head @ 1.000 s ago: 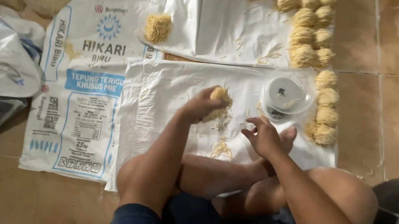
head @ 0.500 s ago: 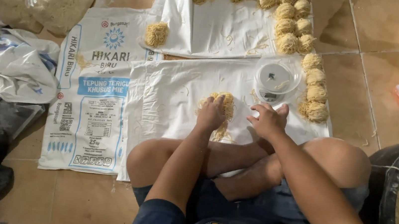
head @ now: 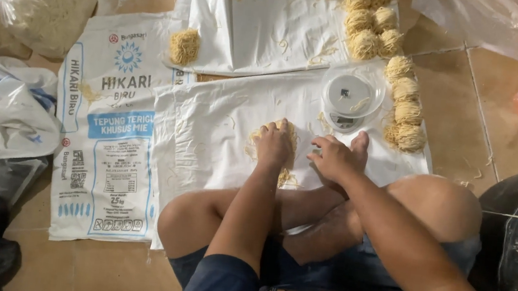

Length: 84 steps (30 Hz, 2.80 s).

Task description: The person portions noodles into small bundles by hand, weighing some on a small digital scale and arranging the bundles on white cloths spread across the floor.

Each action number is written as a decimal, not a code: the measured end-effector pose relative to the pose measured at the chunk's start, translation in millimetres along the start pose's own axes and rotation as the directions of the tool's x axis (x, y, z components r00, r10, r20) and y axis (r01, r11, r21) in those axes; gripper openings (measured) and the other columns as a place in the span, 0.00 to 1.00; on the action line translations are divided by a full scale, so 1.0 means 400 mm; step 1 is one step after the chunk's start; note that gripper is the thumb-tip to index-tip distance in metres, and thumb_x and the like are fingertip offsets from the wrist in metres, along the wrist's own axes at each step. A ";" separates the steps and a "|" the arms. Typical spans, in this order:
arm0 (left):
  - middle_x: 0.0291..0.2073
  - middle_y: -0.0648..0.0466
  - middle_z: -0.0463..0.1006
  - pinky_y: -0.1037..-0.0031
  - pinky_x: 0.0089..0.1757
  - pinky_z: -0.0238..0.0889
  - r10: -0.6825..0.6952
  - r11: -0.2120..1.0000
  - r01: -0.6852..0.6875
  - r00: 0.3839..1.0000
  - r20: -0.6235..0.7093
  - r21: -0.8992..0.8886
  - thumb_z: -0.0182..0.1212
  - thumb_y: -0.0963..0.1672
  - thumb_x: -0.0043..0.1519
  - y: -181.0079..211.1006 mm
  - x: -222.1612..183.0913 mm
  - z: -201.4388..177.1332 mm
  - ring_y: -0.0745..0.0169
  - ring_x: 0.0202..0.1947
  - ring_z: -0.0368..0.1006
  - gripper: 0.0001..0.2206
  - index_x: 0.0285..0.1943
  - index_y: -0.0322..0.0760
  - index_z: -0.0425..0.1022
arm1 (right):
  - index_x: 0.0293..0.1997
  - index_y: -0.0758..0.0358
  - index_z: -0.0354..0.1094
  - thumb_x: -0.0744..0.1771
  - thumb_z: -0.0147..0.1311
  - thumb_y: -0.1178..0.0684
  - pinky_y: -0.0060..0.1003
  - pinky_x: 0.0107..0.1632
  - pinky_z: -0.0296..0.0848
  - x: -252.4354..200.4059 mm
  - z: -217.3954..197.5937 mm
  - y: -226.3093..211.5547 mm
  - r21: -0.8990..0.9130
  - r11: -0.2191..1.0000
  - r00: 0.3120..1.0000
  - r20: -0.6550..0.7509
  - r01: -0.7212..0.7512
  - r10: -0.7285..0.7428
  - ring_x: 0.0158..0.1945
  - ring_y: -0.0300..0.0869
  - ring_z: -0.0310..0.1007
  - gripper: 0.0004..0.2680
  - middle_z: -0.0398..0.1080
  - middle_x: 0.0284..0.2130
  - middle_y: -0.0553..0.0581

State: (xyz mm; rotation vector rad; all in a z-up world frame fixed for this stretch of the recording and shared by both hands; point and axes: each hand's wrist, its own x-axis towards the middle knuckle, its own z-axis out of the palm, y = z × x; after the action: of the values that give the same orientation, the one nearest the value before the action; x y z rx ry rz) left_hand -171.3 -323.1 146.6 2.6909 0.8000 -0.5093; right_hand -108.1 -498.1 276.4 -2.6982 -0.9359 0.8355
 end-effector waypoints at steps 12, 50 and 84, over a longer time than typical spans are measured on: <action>0.36 0.50 0.77 0.42 0.44 0.70 0.178 0.984 -0.171 0.967 -0.183 0.052 0.60 0.51 0.50 -0.069 0.022 -0.142 0.45 0.46 0.74 0.17 0.43 0.43 0.80 | 0.62 0.49 0.70 0.70 0.55 0.45 0.77 0.66 0.49 0.049 0.060 0.036 0.182 0.980 0.995 -0.067 0.080 -0.069 0.55 0.49 0.76 0.13 0.72 0.54 0.56; 0.26 0.49 0.80 0.58 0.33 0.70 0.237 0.927 -0.339 0.861 -0.450 -0.159 0.64 0.41 0.53 -0.048 0.003 -0.306 0.47 0.25 0.75 0.03 0.33 0.36 0.76 | 0.55 0.43 0.76 0.68 0.56 0.37 0.57 0.64 0.40 0.112 0.181 0.104 -0.017 0.995 0.969 -0.227 0.097 -0.099 0.47 0.45 0.65 0.13 0.74 0.45 0.44; 0.25 0.41 0.76 0.44 0.31 0.70 0.168 0.982 -0.189 0.901 -0.400 -0.015 0.54 0.49 0.54 -0.077 0.020 -0.194 0.30 0.30 0.78 0.13 0.33 0.34 0.77 | 0.61 0.48 0.71 0.71 0.54 0.48 0.73 0.65 0.49 0.053 0.026 -0.003 0.242 0.970 1.000 0.011 -0.023 0.021 0.55 0.51 0.76 0.11 0.73 0.54 0.57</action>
State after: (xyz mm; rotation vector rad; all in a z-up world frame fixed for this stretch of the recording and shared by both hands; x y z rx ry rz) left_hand -163.2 -265.9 207.7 2.8179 0.6378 0.1092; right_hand -100.8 -484.5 258.5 -2.5015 -0.7526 0.9016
